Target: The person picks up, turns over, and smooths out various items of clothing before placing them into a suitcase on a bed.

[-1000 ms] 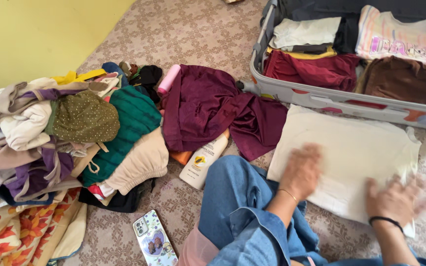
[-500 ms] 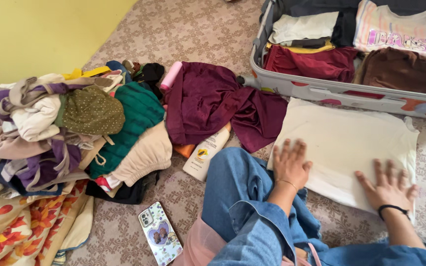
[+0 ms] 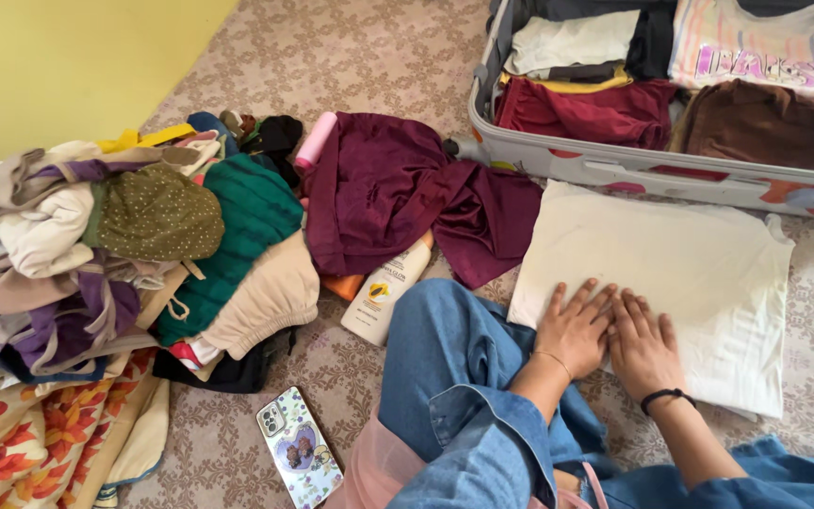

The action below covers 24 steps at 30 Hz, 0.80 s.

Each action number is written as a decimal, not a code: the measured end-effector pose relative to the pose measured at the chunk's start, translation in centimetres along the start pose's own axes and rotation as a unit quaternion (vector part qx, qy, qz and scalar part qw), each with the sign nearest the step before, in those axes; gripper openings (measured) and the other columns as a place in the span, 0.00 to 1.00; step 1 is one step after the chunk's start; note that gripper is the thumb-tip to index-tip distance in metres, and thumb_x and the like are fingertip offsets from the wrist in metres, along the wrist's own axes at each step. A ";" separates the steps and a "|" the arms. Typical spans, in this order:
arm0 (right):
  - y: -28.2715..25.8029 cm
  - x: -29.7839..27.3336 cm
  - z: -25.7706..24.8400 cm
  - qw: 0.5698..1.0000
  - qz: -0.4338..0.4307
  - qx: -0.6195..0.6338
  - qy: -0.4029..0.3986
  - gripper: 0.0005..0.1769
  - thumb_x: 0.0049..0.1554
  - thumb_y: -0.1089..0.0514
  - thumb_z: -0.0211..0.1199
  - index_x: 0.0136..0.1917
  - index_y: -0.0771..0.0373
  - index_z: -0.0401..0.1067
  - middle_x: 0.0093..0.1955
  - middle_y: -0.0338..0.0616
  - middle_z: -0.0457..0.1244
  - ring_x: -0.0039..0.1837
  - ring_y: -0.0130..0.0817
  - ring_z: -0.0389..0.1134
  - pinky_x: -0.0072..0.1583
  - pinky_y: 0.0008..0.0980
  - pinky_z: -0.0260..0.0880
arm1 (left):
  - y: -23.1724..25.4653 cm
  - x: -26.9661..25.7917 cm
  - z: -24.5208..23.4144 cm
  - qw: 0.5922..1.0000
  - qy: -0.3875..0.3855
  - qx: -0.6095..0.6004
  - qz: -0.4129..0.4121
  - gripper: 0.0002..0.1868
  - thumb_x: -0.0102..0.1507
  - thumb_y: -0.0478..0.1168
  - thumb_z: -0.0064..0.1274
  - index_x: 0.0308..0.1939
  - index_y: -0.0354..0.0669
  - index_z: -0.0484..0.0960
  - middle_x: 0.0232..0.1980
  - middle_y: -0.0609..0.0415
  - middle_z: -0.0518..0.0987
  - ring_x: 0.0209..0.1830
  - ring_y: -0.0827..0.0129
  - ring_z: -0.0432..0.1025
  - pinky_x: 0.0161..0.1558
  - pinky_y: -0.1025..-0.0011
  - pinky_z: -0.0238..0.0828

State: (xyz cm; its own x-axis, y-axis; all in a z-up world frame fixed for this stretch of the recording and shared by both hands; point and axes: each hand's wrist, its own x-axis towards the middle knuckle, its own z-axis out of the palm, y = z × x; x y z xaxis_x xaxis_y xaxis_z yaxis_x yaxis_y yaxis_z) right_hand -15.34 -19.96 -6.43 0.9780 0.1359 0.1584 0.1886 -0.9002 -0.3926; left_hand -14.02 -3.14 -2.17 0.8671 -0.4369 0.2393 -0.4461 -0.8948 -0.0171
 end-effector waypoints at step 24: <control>9.3 -1.6 -2.4 0.900 0.371 -0.213 0.090 0.50 0.59 0.19 0.44 0.79 0.54 0.58 0.86 0.57 0.40 0.87 0.55 0.33 0.79 0.62 0.26 | -3.7 1.3 -3.0 0.937 0.024 -0.099 -0.335 0.43 0.65 0.59 0.44 0.76 0.34 0.56 0.83 0.42 0.49 0.84 0.49 0.38 0.76 0.43 0.26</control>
State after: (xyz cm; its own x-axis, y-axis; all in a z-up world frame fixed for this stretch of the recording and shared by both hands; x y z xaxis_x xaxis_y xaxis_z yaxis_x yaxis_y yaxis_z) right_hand -15.36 -29.57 -8.15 0.7838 -0.6014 0.1549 -0.5979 -0.7982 -0.0740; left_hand -11.86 -0.12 1.08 0.9584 0.2253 0.1750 0.1580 -0.9300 0.3318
